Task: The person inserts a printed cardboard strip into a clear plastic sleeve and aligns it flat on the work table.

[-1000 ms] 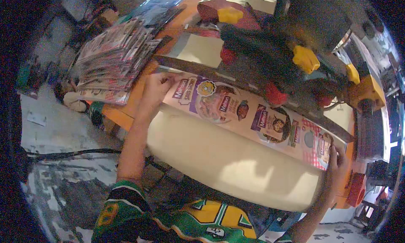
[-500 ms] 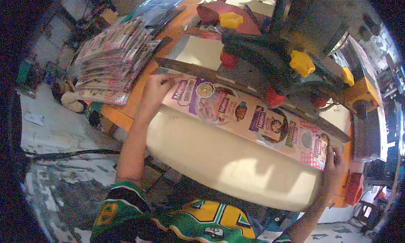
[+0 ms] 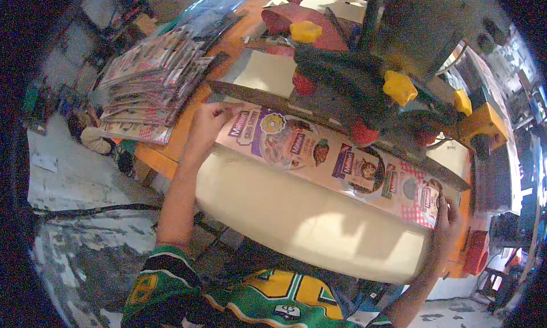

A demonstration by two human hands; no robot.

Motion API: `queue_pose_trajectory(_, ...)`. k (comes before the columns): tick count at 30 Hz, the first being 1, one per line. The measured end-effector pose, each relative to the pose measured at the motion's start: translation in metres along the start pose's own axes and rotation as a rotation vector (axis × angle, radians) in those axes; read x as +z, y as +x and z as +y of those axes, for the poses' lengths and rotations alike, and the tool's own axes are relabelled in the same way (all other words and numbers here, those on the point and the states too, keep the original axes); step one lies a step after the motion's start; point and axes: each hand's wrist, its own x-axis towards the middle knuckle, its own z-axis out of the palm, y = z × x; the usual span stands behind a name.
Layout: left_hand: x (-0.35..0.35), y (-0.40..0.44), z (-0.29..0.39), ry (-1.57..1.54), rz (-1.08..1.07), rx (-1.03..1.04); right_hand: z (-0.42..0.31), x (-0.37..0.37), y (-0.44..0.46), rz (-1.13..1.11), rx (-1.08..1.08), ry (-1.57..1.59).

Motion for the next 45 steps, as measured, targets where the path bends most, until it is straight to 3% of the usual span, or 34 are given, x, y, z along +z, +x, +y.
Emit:
queue_pose_trajectory(4,-0.004,0.003,-0.006,0.102,0.037,0.075,-0.043,0.003,-0.007,-0.028,0.115,-0.089)
queue_pose_trajectory(6,-0.003,0.004,0.003,0.142,0.019,0.059,-0.017,0.004,-0.003,0.011,0.089,0.020)
queue_pose_trajectory(8,-0.004,0.001,0.015,0.091,-0.027,0.095,-0.012,-0.002,-0.001,0.056,0.005,-0.190)
queue_pose_trajectory(9,-0.005,0.000,0.010,0.183,-0.037,0.044,-0.025,-0.001,-0.009,0.071,0.032,-0.175)
queue_pose_trajectory(11,-0.004,0.006,-0.001,0.178,-0.057,0.170,-0.024,-0.003,-0.006,0.085,0.038,-0.169)
queue_pose_trajectory(13,-0.010,0.020,-0.026,0.278,-0.026,0.164,-0.021,-0.002,-0.007,0.092,0.041,-0.184)
queue_pose_trajectory(15,-0.005,0.003,0.012,0.268,-0.057,0.254,-0.027,0.000,-0.009,0.083,0.040,-0.177)
queue_pose_trajectory(17,-0.003,0.004,0.008,0.112,-0.053,0.115,-0.032,-0.003,-0.010,0.072,0.065,-0.196)
queue_pose_trajectory(22,-0.005,0.014,-0.015,0.045,-0.065,0.124,-0.033,-0.004,-0.011,0.062,0.084,-0.195)
queue_pose_trajectory(25,-0.007,0.017,-0.021,0.198,-0.039,0.146,-0.030,-0.004,-0.010,0.075,0.071,-0.195)
queue_pose_trajectory(28,-0.003,0.010,-0.013,0.132,-0.045,0.208,-0.022,-0.002,-0.008,0.086,0.047,-0.237)
queue_pose_trajectory(30,-0.006,0.012,-0.017,0.004,-0.087,0.127,-0.021,-0.001,-0.008,0.094,0.048,-0.231)
queue_pose_trajectory(33,-0.009,0.014,-0.016,0.147,-0.071,0.144,-0.021,0.000,-0.007,0.100,0.057,-0.229)
queue_pose_trajectory(40,-0.007,0.014,-0.011,0.135,-0.093,0.182,-0.015,-0.002,-0.005,0.095,0.031,-0.243)
queue_pose_trajectory(43,-0.014,0.019,-0.028,0.094,-0.111,0.075,-0.022,-0.003,-0.006,0.071,0.065,-0.226)
queue_pose_trajectory(45,-0.016,0.021,-0.032,0.161,-0.114,0.165,-0.022,-0.004,-0.006,0.057,0.087,-0.214)
